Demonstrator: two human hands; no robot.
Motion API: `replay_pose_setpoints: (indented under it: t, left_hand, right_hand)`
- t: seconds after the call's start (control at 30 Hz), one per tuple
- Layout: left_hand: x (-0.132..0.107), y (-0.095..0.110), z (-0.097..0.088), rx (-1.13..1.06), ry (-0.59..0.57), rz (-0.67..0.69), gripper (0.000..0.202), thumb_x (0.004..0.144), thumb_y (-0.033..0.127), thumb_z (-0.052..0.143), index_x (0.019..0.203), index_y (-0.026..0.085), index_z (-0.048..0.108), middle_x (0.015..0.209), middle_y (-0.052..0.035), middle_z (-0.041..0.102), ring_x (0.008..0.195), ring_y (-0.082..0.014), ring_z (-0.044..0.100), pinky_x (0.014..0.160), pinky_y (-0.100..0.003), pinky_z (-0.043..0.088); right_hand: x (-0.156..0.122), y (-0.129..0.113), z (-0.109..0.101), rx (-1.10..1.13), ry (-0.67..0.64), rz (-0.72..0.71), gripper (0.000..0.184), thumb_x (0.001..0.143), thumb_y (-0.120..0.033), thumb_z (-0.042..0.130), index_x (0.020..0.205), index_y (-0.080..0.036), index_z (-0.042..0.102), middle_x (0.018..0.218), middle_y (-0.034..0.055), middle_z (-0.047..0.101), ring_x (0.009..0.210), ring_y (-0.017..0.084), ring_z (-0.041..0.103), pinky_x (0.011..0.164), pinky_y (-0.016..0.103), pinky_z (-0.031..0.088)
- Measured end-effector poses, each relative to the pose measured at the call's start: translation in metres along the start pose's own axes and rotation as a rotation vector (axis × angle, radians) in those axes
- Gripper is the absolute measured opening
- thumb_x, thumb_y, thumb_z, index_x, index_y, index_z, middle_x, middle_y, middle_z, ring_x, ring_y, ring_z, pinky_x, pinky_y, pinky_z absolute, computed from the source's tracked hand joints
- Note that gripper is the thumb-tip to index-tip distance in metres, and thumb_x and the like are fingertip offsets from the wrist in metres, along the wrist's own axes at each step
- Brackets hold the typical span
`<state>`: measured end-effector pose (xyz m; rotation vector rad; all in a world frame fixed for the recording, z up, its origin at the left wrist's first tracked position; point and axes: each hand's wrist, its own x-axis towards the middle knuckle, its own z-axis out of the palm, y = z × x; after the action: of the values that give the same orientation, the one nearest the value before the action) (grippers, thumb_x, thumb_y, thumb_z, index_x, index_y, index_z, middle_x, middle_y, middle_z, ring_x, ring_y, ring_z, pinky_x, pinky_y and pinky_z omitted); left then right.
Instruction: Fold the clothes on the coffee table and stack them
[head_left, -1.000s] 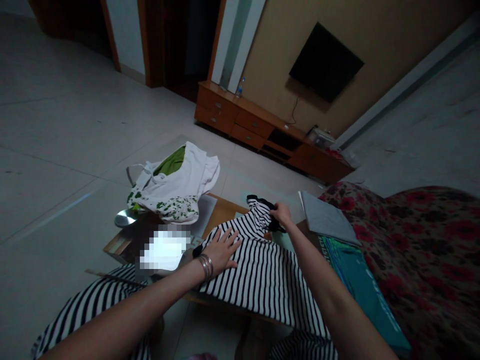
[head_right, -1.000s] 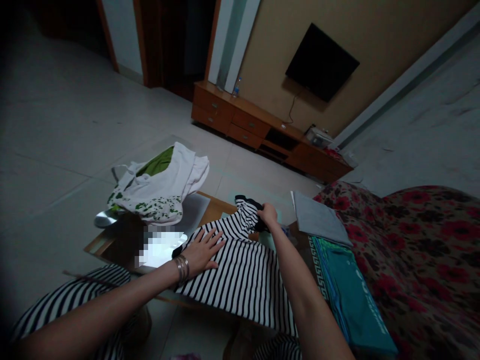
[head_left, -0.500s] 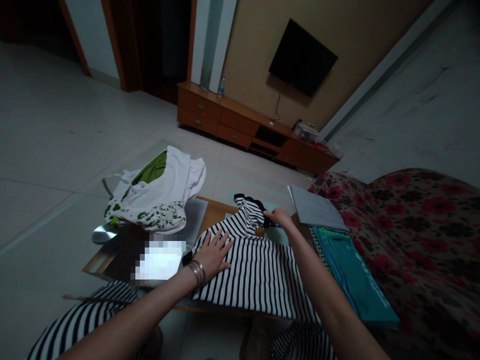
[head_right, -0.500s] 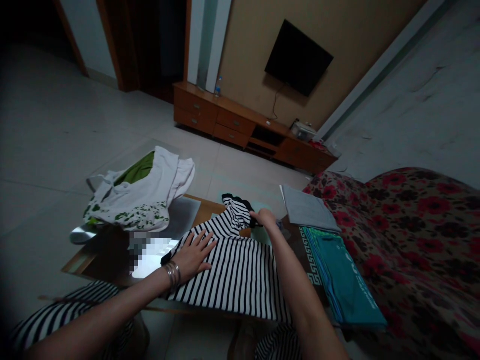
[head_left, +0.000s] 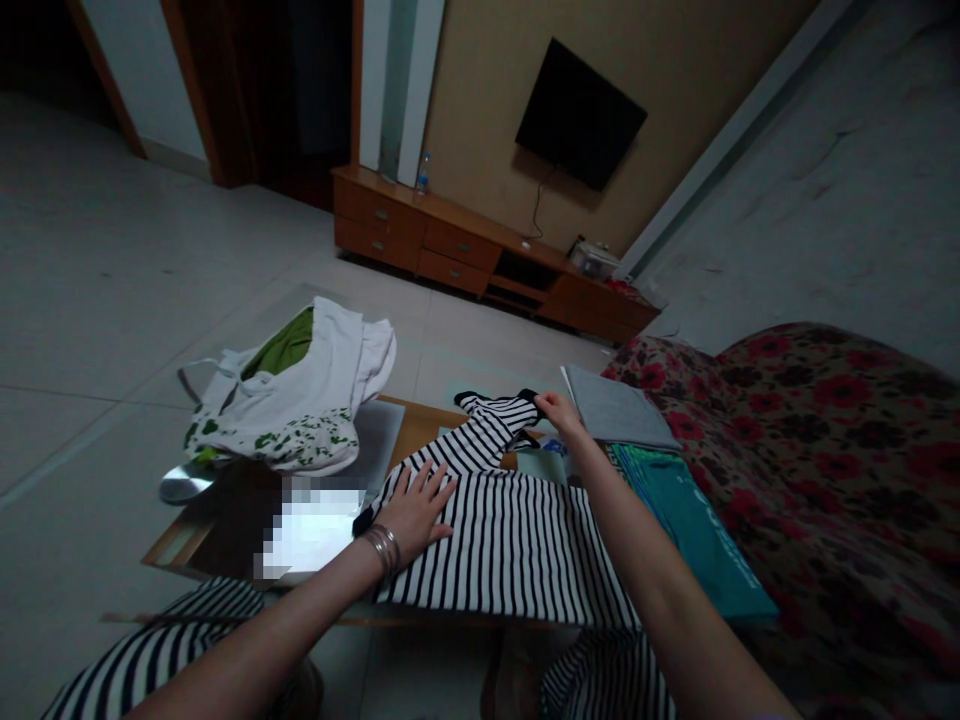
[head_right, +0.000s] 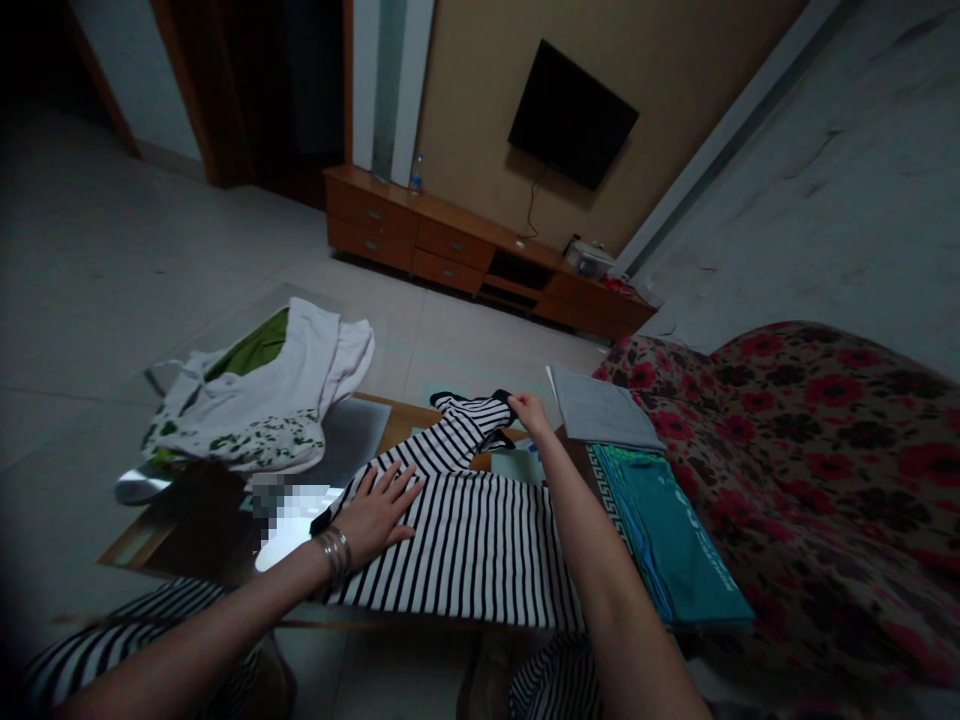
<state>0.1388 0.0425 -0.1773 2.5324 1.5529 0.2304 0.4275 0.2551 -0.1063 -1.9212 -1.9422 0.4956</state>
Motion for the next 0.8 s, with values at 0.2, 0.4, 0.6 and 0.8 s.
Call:
replay_pose_setpoints:
  t: [0.2,0.4,0.6,0.8]
  left_hand:
    - [-0.002,0.001,-0.001,-0.010,0.008,-0.004,0.064,0.083,0.052,0.058,0.139,0.026,0.043,0.153,-0.0094,0.026,0.141,-0.0339,0.018,0.112,-0.058,0.015]
    - [-0.002,-0.001,0.003,-0.005,0.017,0.002,0.066,0.082,0.053,0.058,0.140,0.025,0.042,0.153,-0.0091,0.026,0.141,-0.0339,0.018,0.112,-0.058,0.015]
    - [-0.003,-0.003,0.005,-0.010,0.015,0.005,0.067,0.082,0.055,0.057,0.141,0.026,0.040,0.154,-0.0097,0.023,0.141,-0.0345,0.016,0.112,-0.057,0.016]
    - [-0.004,-0.006,0.011,-0.020,0.016,0.010,0.069,0.082,0.058,0.055,0.141,0.026,0.039,0.154,-0.0085,0.022,0.142,-0.0336,0.014,0.112,-0.058,0.013]
  right_hand:
    - [-0.020,0.010,-0.001,-0.091,-0.240,0.013,0.018,0.067,-0.031,0.072,0.061,-0.015,0.065,0.057,0.0032,0.063,0.053,0.013,0.054,0.055,0.023,0.042]
    - [-0.001,-0.039,0.020,-0.097,-0.179,-0.157,0.024,0.087,-0.032,0.052,0.093,-0.016,0.070,0.095,0.0073,0.070,0.084,0.016,0.062,0.074,0.023,0.044]
    - [0.002,-0.107,0.075,-0.188,-0.101,-0.247,0.032,0.078,-0.037,0.065,0.103,-0.017,0.067,0.103,0.0116,0.068,0.095,0.021,0.060,0.081,0.028,0.043]
    - [-0.011,-0.094,0.056,-0.089,0.212,0.036,0.038,0.075,-0.021,0.058,0.111,-0.011,0.062,0.092,0.0137,0.067,0.083,0.021,0.061,0.072,0.029,0.044]
